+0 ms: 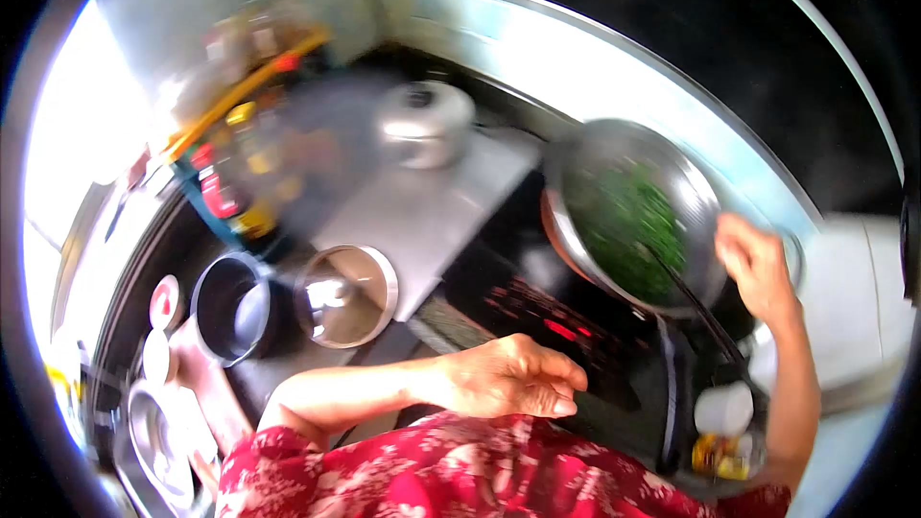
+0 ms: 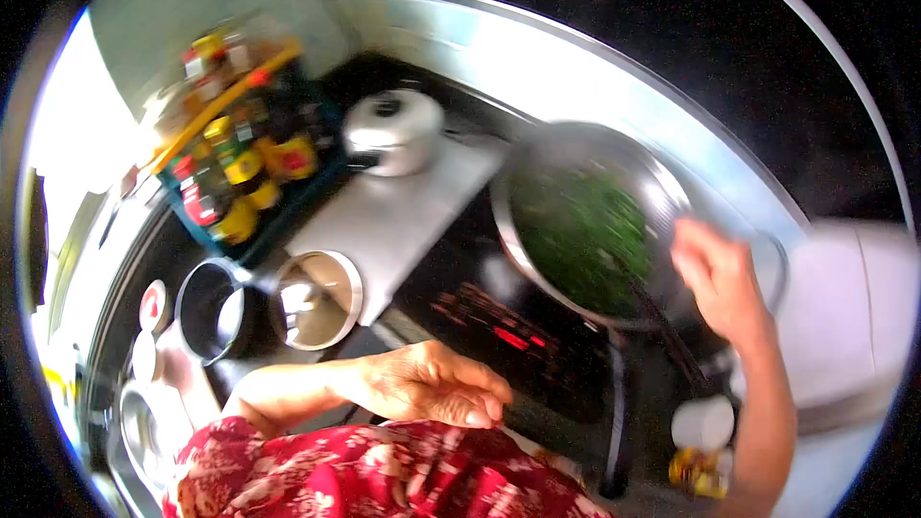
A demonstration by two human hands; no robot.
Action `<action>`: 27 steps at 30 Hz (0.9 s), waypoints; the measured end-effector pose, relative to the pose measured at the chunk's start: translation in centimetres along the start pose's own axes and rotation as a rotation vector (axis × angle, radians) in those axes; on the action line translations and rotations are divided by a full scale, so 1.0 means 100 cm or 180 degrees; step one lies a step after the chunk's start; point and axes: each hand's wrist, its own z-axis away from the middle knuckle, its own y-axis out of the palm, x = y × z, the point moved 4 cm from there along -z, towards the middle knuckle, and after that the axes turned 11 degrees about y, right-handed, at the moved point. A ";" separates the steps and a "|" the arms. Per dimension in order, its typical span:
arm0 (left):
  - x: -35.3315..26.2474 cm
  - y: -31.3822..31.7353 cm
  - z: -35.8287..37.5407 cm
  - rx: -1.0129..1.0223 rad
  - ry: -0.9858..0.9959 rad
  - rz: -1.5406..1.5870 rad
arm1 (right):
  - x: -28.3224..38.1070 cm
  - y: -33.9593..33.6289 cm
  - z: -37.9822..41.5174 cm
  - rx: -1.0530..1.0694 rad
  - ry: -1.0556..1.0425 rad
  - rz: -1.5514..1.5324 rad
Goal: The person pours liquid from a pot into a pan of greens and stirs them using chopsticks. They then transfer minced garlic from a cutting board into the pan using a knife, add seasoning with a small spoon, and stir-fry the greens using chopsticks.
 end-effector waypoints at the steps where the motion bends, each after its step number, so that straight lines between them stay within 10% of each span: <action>1: -0.009 -0.012 0.019 -0.0110 0.0116 -0.0203 | 0.022 0.007 -0.005 0.0445 -0.0502 0.0817; 6: -0.097 -0.091 0.141 -0.2320 0.1519 -0.3233 | 0.088 -0.009 -0.046 -0.0647 -0.0781 -0.0185; 12: -0.197 -0.193 0.320 -0.5516 0.0928 -0.5208 | 0.246 0.051 -0.079 -0.0129 -0.2063 0.0096; 16: -0.228 -0.300 0.398 -0.5700 0.0130 -0.4041 | 0.349 0.110 -0.075 0.0606 -0.3135 0.0080; 18: -0.231 -0.345 0.402 -0.5015 -0.1016 -0.5105 | 0.387 0.144 -0.081 0.0900 -0.3483 0.0128; 22: -0.236 -0.374 0.391 -0.5825 -0.1674 -0.4831 | 0.448 0.205 -0.118 0.0777 -0.3963 0.0095; 27: -0.241 -0.383 0.383 -0.5379 -0.1984 -0.4836 | 0.510 0.262 -0.175 0.1356 -0.2723 -0.0734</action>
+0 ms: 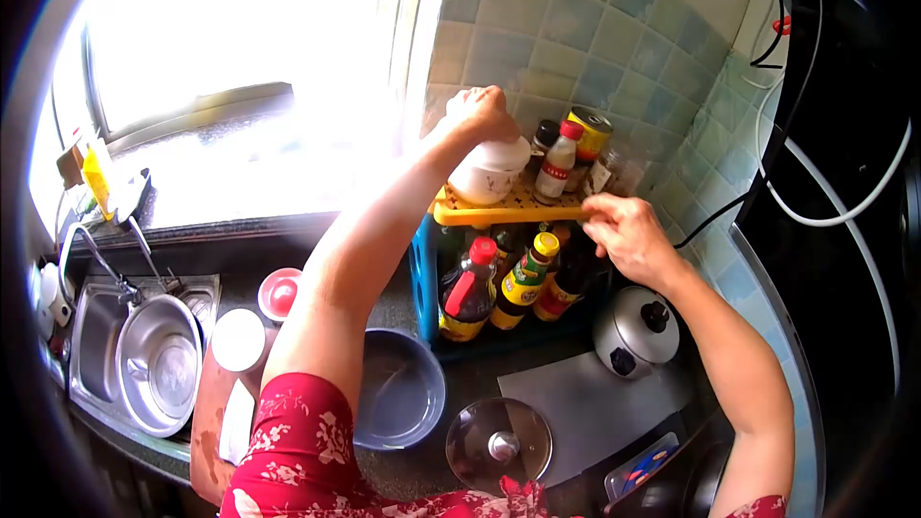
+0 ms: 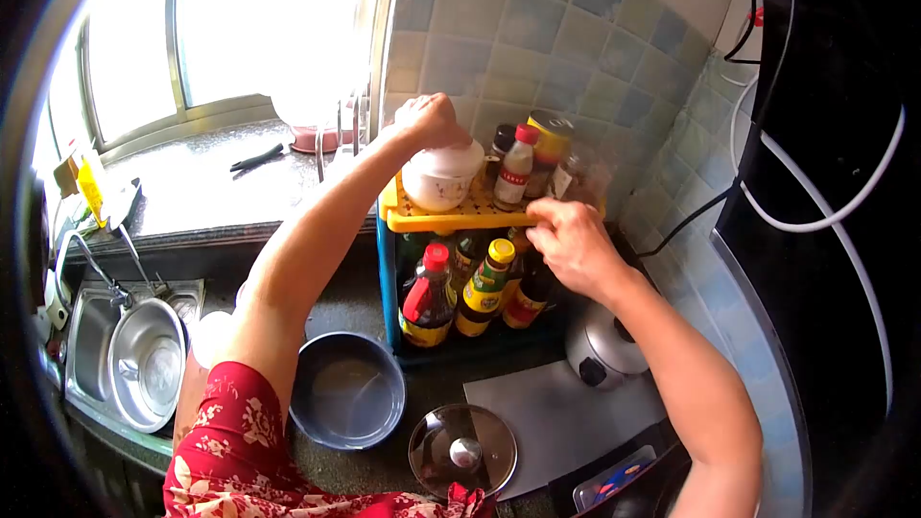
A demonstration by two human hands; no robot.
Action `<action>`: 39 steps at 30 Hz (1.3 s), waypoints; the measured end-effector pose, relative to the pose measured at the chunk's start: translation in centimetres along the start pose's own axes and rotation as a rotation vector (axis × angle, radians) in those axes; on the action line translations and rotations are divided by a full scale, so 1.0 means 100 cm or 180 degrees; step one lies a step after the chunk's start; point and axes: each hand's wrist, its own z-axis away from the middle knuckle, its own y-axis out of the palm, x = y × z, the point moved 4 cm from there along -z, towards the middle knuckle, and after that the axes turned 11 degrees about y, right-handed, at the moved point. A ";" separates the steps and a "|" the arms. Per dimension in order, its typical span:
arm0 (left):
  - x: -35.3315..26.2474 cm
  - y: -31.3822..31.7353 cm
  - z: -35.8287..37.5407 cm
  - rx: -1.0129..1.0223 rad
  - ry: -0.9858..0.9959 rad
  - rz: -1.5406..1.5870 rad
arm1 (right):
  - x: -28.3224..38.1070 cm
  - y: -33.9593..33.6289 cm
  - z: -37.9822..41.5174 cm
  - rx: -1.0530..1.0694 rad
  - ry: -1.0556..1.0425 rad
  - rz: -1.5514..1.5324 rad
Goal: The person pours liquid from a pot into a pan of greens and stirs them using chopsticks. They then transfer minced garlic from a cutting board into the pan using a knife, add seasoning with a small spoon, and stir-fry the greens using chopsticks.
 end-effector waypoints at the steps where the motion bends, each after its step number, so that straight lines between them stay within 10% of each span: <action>1: 0.000 0.002 -0.002 0.0057 0.0070 -0.0010 | -0.001 0.003 -0.015 0.0073 0.0208 -0.0196; 8: 0.043 -0.008 -0.014 -0.0428 0.0700 0.0829 | 0.004 0.032 -0.095 -0.1020 -0.0584 0.1424; 11: 0.050 -0.056 0.021 -0.0781 -0.0680 0.2970 | 0.012 0.044 -0.110 -0.1199 -0.0567 0.2115; 13: 0.091 -0.058 0.029 -0.1014 -0.0237 0.3687 | 0.008 0.054 -0.122 -0.0866 -0.0297 0.2478; 16: 0.114 -0.070 0.055 -0.1137 0.0420 0.2398 | 0.013 0.054 -0.126 -0.0886 -0.0139 0.2476; 19: 0.130 -0.068 0.097 -0.1811 -0.1260 0.4578 | 0.007 0.048 -0.132 -0.0982 -0.0187 0.2362; 22: 0.153 -0.054 0.123 -0.1803 -0.1115 0.4832 | 0.007 0.044 -0.134 0.0096 0.0608 -0.0987; 28: 0.173 -0.031 0.150 -0.1896 -0.1149 0.5610 | 0.026 0.062 -0.141 0.0266 0.0688 -0.2111; 32: 0.195 -0.025 0.170 -0.1237 0.1126 0.2198 | 0.033 0.056 -0.139 -0.0035 0.0393 -0.1980; 39: 0.210 -0.001 0.173 -0.1826 0.0273 0.3481 | 0.037 0.047 -0.128 -0.0559 -0.0432 -0.0897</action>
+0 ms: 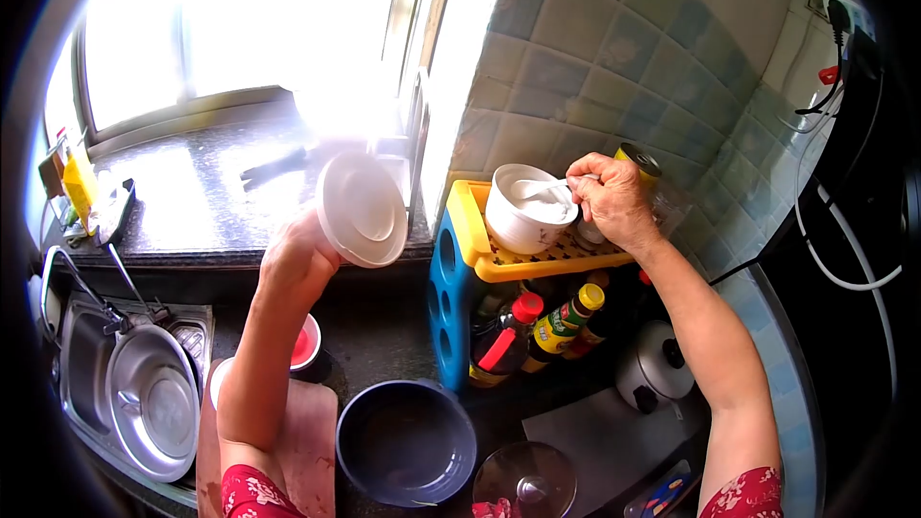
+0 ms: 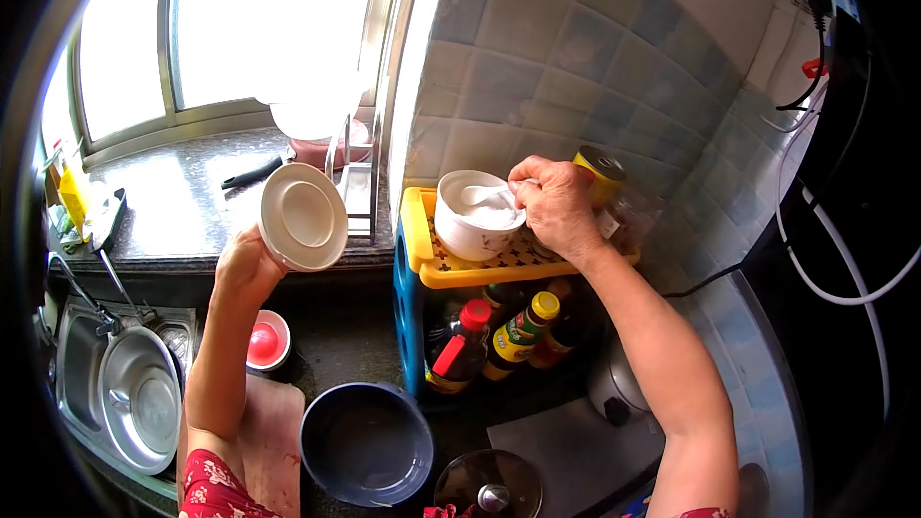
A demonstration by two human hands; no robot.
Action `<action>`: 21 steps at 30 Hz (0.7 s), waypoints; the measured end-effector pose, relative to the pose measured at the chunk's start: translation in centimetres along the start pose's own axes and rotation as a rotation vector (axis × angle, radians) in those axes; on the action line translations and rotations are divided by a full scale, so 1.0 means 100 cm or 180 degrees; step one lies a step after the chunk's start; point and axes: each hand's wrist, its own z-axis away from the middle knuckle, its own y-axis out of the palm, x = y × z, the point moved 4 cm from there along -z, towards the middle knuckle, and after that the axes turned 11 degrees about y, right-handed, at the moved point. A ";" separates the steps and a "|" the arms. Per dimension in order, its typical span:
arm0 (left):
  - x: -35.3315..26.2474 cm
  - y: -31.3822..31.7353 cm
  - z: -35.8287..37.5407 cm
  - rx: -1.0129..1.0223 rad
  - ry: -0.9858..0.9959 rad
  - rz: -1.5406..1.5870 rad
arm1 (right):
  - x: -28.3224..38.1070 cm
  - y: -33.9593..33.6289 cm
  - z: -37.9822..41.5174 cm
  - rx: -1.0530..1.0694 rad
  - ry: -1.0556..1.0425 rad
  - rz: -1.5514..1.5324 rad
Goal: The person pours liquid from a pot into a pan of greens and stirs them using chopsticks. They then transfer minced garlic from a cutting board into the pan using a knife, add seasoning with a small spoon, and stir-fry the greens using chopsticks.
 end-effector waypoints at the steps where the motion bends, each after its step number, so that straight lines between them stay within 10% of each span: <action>1: -0.003 0.002 0.000 0.0130 0.0109 -0.0129 | 0.000 0.003 0.000 0.0137 0.0036 -0.0049; 11: -0.035 0.019 0.002 -0.0247 -0.0468 0.0449 | -0.001 0.012 0.000 0.0492 0.0746 -0.0639; 13: -0.053 0.031 0.003 -0.0905 -0.1770 0.1830 | -0.001 0.011 0.002 0.0494 0.0878 -0.0774; 21: -0.055 0.034 0.005 -0.0713 -0.1713 0.1894 | -0.015 -0.003 0.001 0.0098 0.1345 -0.1650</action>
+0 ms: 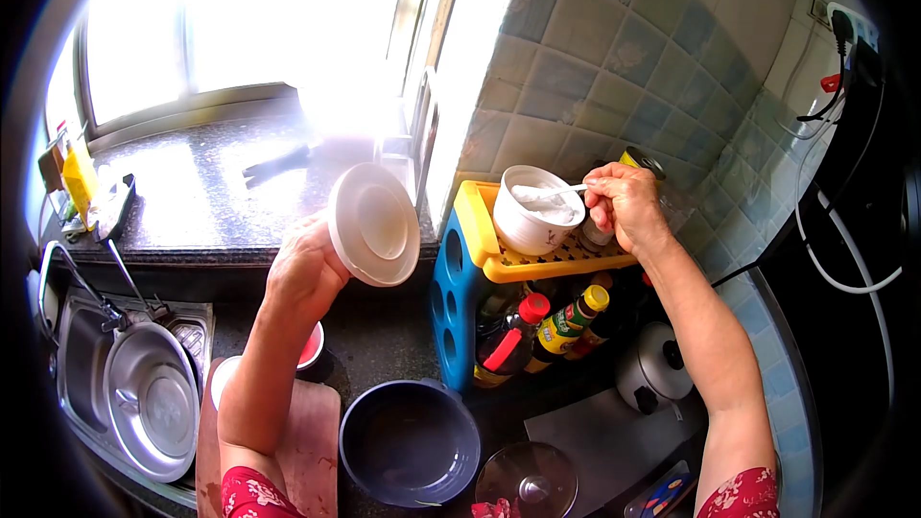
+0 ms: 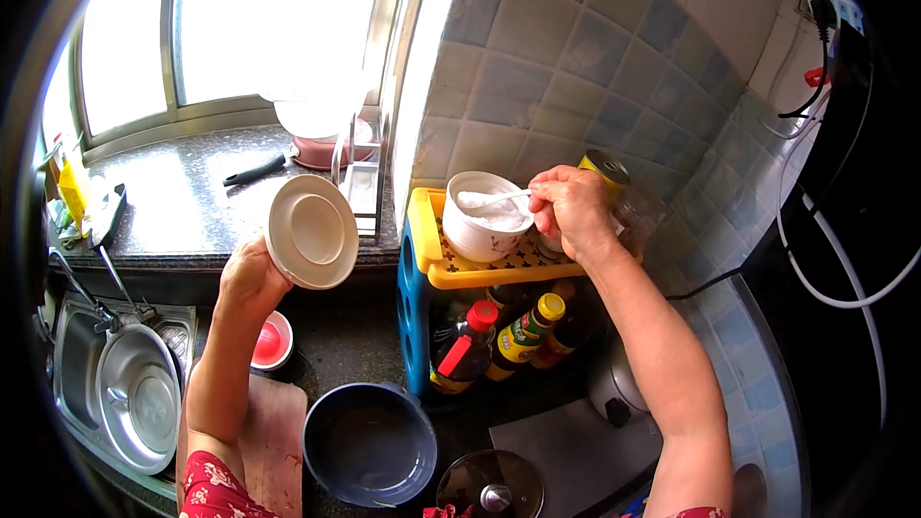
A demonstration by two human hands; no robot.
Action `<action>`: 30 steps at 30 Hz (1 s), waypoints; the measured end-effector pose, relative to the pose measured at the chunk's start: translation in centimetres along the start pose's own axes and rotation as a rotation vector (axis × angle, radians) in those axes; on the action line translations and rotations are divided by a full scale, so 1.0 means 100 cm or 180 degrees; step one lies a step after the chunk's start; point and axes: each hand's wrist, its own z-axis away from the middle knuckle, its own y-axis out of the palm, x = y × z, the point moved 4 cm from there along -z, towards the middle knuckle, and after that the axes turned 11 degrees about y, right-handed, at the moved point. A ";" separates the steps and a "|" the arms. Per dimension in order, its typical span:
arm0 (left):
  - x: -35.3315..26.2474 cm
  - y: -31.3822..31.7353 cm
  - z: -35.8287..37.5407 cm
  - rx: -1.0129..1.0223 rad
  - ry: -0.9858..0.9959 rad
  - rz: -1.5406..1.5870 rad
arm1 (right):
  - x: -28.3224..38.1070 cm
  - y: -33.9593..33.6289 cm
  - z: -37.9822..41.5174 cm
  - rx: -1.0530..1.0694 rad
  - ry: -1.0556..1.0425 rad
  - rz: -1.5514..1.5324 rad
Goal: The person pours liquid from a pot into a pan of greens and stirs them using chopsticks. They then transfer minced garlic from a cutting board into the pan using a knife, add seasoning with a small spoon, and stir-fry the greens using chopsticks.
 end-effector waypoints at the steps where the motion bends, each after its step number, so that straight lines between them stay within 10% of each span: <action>1: 0.000 0.000 0.000 0.0031 -0.0019 0.0003 | 0.000 -0.002 0.001 -0.0003 0.0002 -0.0001; 30: 0.010 0.007 0.003 0.0192 -0.0104 -0.0125 | -0.009 -0.002 0.004 0.0105 -0.0004 0.0172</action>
